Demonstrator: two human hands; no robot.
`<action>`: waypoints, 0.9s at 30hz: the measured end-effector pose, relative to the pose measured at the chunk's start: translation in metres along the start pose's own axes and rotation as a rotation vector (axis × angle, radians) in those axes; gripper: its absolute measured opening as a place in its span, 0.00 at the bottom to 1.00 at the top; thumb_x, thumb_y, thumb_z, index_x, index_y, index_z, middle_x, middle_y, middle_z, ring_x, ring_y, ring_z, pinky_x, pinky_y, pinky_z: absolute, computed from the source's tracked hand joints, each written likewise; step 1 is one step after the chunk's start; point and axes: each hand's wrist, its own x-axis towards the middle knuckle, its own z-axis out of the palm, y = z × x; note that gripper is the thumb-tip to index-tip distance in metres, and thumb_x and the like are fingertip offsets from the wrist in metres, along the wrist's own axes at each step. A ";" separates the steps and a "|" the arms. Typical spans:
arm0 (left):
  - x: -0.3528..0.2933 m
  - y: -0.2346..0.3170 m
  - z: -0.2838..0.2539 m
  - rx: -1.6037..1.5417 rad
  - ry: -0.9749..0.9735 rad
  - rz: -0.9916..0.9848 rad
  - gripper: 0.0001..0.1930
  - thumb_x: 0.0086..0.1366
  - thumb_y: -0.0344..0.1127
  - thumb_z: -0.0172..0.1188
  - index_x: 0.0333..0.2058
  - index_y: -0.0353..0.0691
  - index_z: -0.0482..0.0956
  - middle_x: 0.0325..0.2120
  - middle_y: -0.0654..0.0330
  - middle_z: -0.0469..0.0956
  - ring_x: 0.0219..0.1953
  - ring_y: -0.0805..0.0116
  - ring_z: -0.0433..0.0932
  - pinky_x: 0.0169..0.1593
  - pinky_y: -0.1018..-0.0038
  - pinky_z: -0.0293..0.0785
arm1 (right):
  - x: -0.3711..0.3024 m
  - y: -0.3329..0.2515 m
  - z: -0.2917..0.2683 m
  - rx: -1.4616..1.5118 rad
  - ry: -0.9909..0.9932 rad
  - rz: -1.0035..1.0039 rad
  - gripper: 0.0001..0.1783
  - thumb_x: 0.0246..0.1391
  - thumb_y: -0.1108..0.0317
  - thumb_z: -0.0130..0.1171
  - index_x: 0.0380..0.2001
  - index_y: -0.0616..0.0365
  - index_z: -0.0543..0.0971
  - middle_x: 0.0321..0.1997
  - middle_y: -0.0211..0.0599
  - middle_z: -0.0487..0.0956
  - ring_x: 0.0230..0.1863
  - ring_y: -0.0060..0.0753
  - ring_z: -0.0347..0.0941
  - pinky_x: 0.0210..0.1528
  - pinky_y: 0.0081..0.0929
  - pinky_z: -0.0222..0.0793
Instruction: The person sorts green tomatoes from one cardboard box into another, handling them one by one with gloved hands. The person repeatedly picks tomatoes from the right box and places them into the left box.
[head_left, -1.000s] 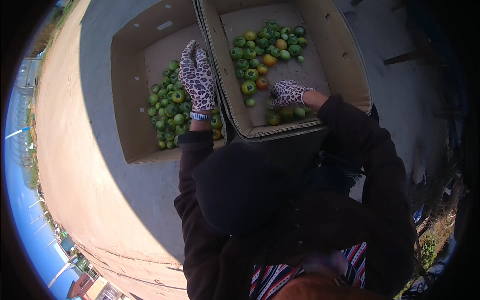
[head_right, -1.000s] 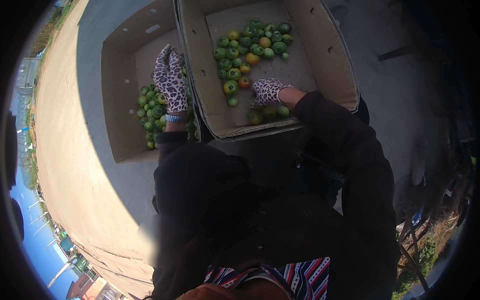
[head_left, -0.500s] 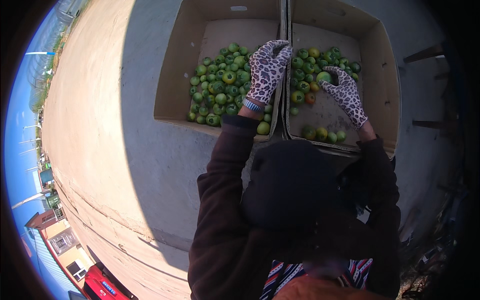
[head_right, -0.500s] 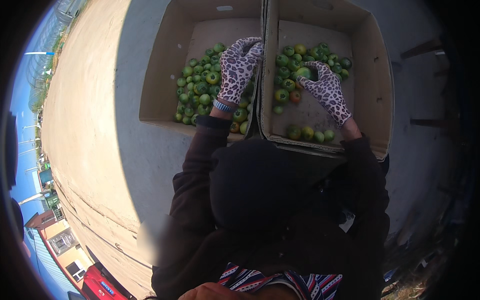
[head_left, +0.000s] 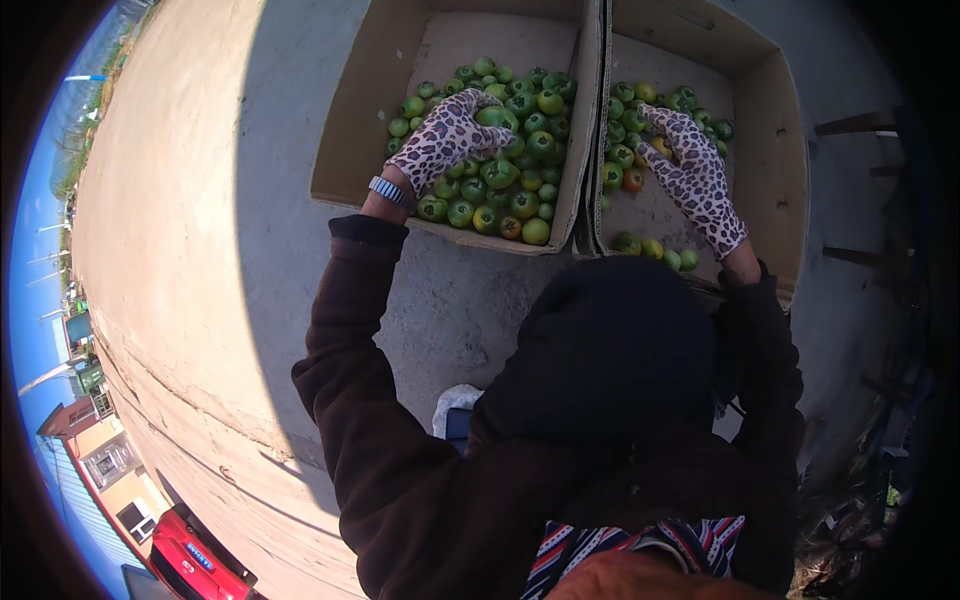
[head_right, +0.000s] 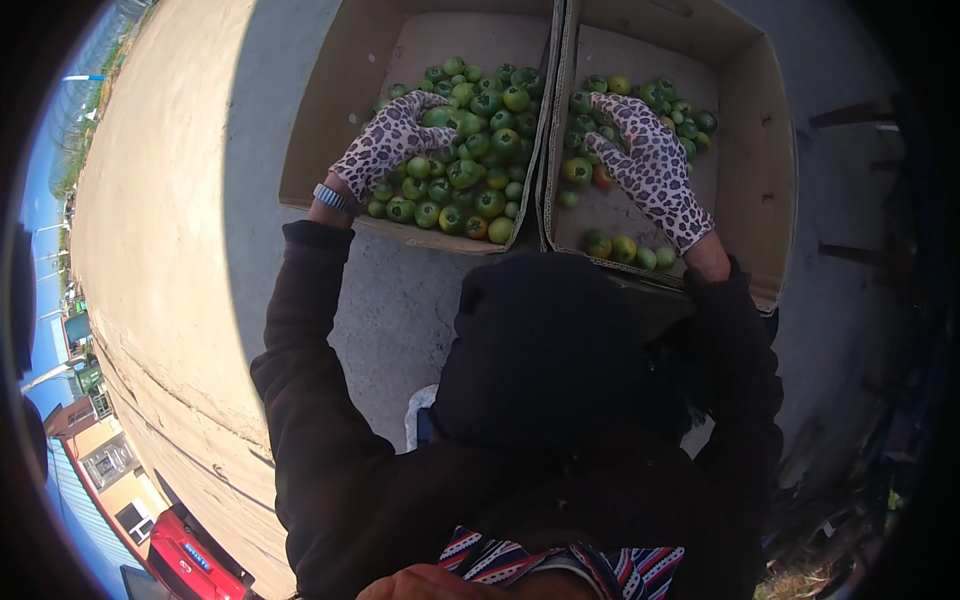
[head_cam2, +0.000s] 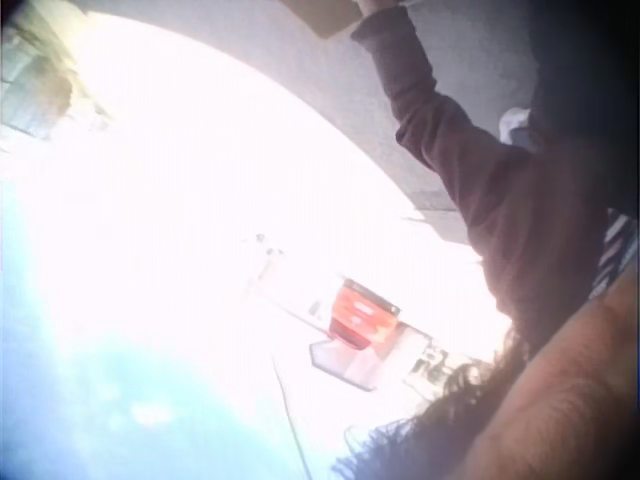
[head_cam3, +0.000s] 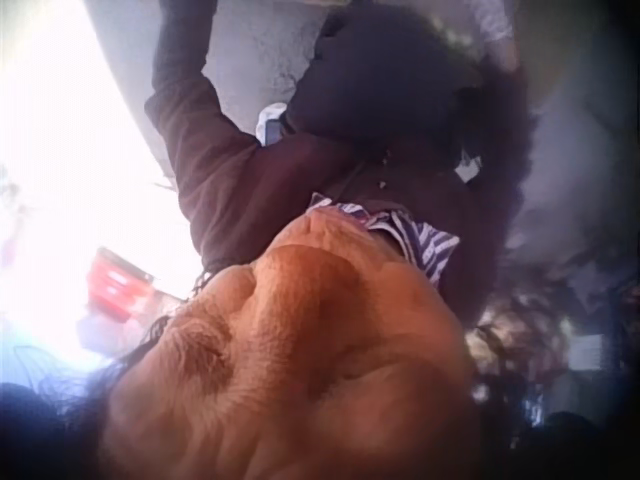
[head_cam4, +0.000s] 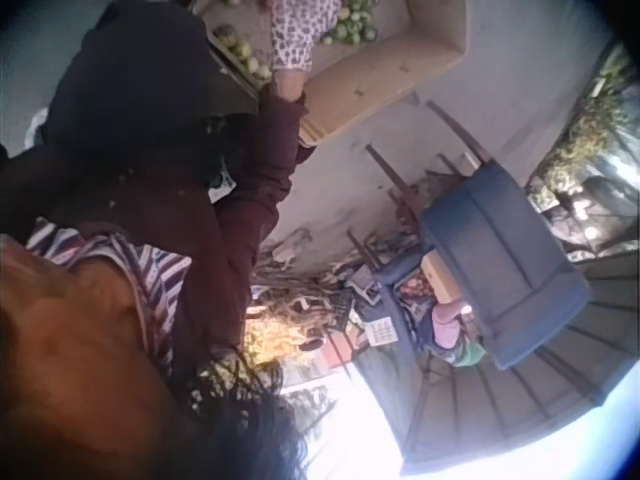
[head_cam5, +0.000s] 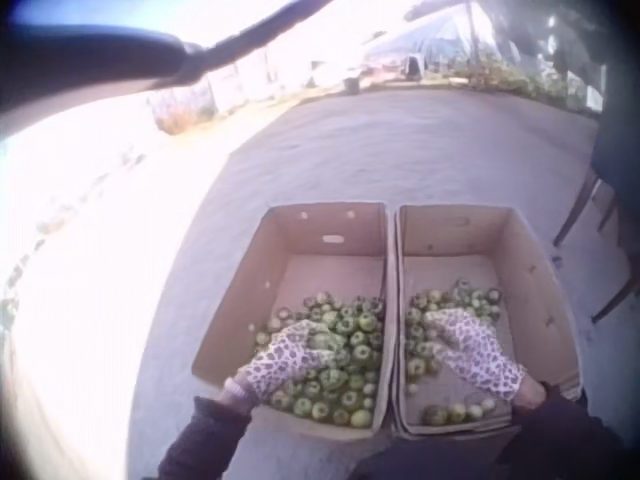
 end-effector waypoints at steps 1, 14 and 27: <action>0.001 -0.015 0.005 0.138 -0.061 0.032 0.22 0.55 0.33 0.64 0.48 0.37 0.73 0.40 0.56 0.76 0.38 0.71 0.77 0.41 0.76 0.76 | -0.021 0.025 0.004 0.032 -0.013 0.094 0.20 0.51 0.64 0.59 0.48 0.52 0.74 0.52 0.37 0.74 0.53 0.35 0.70 0.55 0.31 0.66; 0.027 -0.044 0.084 0.469 -0.463 0.007 0.26 0.48 0.36 0.67 0.46 0.35 0.71 0.42 0.47 0.74 0.48 0.51 0.71 0.52 0.62 0.66 | -0.066 0.072 -0.001 -0.006 -0.343 0.437 0.13 0.52 0.67 0.58 0.41 0.60 0.77 0.40 0.43 0.78 0.42 0.39 0.75 0.44 0.30 0.71; 0.032 -0.061 0.122 0.548 -0.240 0.261 0.25 0.47 0.22 0.58 0.48 0.36 0.72 0.41 0.47 0.73 0.47 0.50 0.71 0.52 0.63 0.68 | -0.063 0.070 -0.004 0.002 -0.338 0.465 0.13 0.52 0.65 0.56 0.40 0.55 0.78 0.41 0.41 0.77 0.43 0.42 0.74 0.46 0.33 0.70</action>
